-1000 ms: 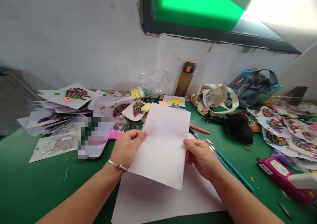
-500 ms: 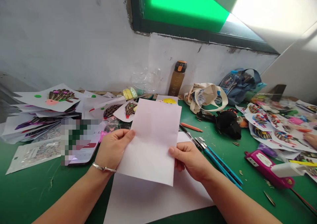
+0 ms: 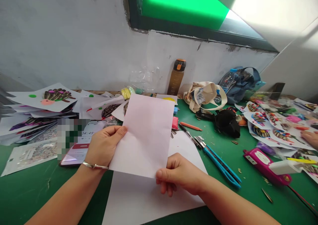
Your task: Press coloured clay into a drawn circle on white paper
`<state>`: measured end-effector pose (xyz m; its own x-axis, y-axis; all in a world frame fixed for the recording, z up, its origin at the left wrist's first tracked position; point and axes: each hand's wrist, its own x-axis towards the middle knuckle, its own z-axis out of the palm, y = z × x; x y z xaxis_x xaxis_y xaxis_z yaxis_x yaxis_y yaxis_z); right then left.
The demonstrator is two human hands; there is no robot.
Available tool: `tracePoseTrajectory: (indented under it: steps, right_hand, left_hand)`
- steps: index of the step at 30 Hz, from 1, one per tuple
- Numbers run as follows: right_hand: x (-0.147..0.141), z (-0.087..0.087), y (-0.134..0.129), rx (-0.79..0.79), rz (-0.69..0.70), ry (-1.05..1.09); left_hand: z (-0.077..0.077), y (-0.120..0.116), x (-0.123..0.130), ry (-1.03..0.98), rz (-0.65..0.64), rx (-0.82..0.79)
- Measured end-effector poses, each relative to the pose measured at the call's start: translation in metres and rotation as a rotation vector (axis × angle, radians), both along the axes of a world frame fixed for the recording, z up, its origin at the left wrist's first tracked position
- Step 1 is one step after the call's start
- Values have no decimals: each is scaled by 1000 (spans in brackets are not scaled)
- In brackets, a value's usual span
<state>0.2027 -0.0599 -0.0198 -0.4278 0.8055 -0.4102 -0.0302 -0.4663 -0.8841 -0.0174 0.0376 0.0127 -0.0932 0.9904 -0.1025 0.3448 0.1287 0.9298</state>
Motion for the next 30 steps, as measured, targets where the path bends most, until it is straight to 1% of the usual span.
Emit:
tracePoseTrajectory:
  steps: [5,9,10,11,13,16,21,25,27,30]
  right_hand:
    - [2,3,-2,30,39,-76]
    - [8,4,-3,-2,188,-99]
    - [10,4,-2,-10,207,-82]
    - [11,4,-1,-6,193,-46]
    - [12,4,2,40,79,72]
    - [13,4,8,131,-168,222]
    - [22,1,15,101,-501,301]
    - [36,1,21,104,-663,271]
    - [43,2,24,155,-733,216]
    - [51,5,27,233,-832,132]
  left_hand:
    - [0,1,-1,-27,-12,-21]
    - [1,1,1,-4,-50,-6]
    - [1,1,2,-7,-61,-7]
    - [2,0,4,-18,-76,-14]
    - [1,-2,7,-46,-116,-41]
    - [-2,-7,13,-71,-203,-94]
    - [-14,-13,23,-37,-322,-109]
    - [-17,-15,28,40,-380,-46]
    - [-17,-15,29,60,-392,-28]
    - [-17,-16,31,53,-414,-50]
